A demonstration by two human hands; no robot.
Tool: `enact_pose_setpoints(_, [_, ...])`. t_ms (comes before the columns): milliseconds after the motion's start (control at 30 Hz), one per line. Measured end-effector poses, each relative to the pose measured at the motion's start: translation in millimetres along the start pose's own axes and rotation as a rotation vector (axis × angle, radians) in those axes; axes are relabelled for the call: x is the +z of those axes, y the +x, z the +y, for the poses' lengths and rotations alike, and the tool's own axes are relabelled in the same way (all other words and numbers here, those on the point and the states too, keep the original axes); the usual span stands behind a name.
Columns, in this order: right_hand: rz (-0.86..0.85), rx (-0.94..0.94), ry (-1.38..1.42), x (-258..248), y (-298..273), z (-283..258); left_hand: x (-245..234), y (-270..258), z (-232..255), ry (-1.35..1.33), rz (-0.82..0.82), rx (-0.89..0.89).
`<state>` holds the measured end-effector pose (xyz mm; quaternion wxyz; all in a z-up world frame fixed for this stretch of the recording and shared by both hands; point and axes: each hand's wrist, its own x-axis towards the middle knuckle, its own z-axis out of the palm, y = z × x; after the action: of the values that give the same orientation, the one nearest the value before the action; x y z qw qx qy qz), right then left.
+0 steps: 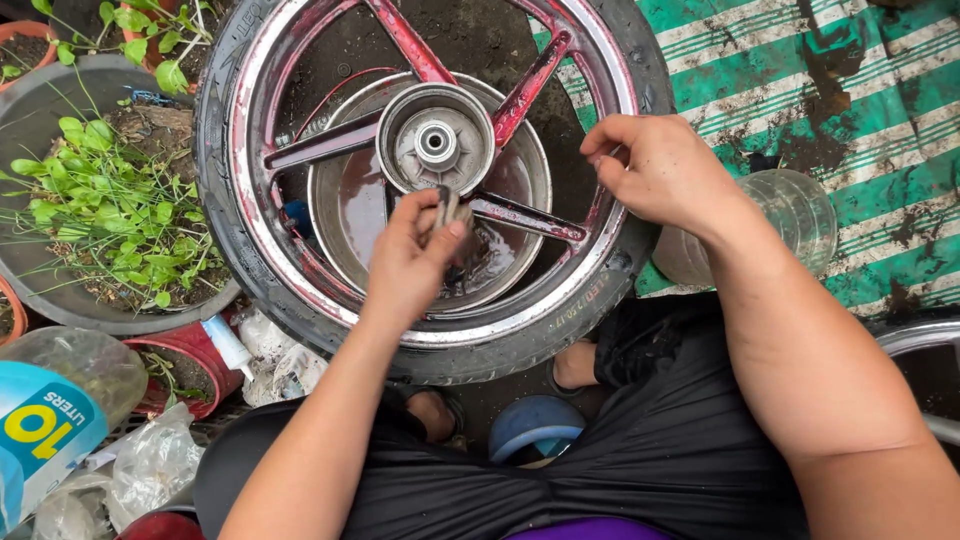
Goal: Cleaning a motorcycle wheel rim and spokes using a cloth and cleaning liquid
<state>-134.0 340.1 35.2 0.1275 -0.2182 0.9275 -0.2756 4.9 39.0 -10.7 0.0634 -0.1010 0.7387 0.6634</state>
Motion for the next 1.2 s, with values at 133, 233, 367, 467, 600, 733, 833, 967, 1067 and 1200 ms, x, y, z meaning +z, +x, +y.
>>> enact_pose_setpoints(133, [-0.024,0.017,0.001,0,-3,-5,42,3,-8,0.7,0.02,0.129])
enact_pose_setpoints(233, [-0.062,0.011,-0.03,-7,-6,-7,73,8,-45,1.181,-0.004,0.415])
enact_pose_setpoints(367, [-0.076,0.011,-0.03,-18,-8,-11,82,25,-51,1.29,-0.05,0.371])
enact_pose_setpoints(467, [-0.092,0.063,-0.053,-26,-13,-13,88,30,-44,1.274,-0.102,0.376])
enact_pose_setpoints(600, [-0.183,0.188,-0.229,-26,-16,1,112,26,-49,1.117,-0.141,0.41])
enact_pose_setpoints(733, [-0.185,0.209,-0.226,-29,-21,-2,122,23,-47,0.981,-0.143,0.331])
enact_pose_setpoints(833, [-0.194,0.204,-0.22,-28,-22,-5,134,21,-48,0.895,-0.14,0.305])
enact_pose_setpoints(967, [-0.218,0.207,-0.224,-30,-24,-8,147,20,-39,0.836,-0.162,0.201])
enact_pose_setpoints(1067, [-0.237,0.211,-0.215,-28,-22,-11,153,22,-30,0.84,-0.172,0.163])
enact_pose_setpoints(1200, [-0.257,0.33,-0.301,9,-15,37,156,20,-19,0.774,-0.2,0.097])
